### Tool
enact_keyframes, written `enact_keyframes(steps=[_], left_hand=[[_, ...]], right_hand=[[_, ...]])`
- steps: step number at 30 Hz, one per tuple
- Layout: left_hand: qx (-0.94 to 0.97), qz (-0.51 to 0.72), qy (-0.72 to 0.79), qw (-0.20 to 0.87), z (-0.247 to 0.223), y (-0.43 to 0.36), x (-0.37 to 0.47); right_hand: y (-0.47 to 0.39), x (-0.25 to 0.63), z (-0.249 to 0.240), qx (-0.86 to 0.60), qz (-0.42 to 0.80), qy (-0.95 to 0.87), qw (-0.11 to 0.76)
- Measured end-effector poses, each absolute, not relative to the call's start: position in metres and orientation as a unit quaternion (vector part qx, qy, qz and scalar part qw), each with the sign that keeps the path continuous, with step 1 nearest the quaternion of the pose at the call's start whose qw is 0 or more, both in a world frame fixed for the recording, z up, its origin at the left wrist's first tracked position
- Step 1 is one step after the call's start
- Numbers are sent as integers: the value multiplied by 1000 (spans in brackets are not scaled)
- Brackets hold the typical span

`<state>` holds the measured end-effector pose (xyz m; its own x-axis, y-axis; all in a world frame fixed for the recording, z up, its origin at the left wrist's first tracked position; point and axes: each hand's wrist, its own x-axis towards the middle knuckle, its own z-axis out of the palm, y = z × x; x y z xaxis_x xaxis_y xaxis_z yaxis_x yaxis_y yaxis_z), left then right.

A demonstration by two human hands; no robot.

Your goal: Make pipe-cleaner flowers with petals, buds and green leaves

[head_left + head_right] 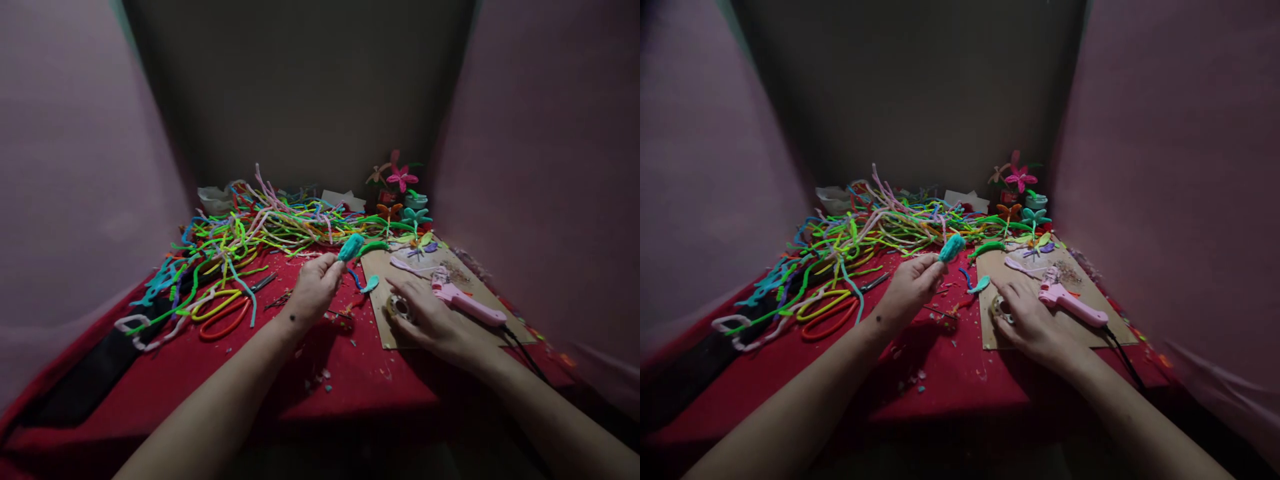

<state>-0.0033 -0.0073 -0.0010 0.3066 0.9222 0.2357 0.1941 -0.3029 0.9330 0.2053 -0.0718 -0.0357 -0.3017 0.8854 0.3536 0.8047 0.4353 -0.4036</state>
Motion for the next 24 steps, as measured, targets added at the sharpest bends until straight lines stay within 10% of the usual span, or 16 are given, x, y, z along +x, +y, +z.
enact_keyframes(steps=[9, 24], left_hand=[[539, 420, 305, 663, 3, -8, -6], [537, 376, 327, 681, 5, -13, -7]], right_hand=[[-65, 184, -16, -495, 263, -682, 469], [-40, 151, -15, -464, 65, -756, 457]])
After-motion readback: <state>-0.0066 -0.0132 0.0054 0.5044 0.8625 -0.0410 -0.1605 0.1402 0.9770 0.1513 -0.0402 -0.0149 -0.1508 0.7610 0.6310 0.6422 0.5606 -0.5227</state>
